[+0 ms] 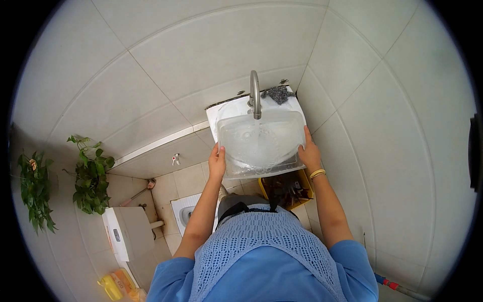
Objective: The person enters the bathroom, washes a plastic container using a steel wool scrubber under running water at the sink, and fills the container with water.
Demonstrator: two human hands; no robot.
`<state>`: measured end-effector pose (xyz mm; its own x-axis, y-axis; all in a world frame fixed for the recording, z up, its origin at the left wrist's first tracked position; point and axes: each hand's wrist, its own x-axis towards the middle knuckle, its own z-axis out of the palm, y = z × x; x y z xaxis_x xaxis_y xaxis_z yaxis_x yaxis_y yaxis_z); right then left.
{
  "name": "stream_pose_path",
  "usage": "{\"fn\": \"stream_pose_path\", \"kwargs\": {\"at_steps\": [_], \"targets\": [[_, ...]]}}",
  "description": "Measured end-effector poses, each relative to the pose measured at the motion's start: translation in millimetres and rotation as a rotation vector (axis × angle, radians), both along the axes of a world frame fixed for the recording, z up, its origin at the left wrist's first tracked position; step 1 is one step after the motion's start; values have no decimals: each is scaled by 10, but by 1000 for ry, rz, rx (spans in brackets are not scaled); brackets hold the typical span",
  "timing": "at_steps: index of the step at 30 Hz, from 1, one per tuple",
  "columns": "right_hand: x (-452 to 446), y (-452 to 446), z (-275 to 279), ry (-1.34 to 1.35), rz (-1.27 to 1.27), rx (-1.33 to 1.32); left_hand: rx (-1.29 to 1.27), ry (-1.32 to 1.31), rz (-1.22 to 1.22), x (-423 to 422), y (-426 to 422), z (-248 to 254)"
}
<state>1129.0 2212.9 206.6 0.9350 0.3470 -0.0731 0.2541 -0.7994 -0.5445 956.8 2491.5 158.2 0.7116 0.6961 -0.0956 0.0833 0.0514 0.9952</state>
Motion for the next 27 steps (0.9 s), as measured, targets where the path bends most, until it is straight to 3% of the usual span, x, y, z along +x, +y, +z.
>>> {"fn": "stream_pose_path", "kwargs": {"at_steps": [6, 27], "targets": [[17, -16, -108, -100, 13, 6, 23, 4, 7, 1, 15, -58], [29, -23, -112, -78, 14, 31, -4, -29, -9, 10, 1, -6]]}}
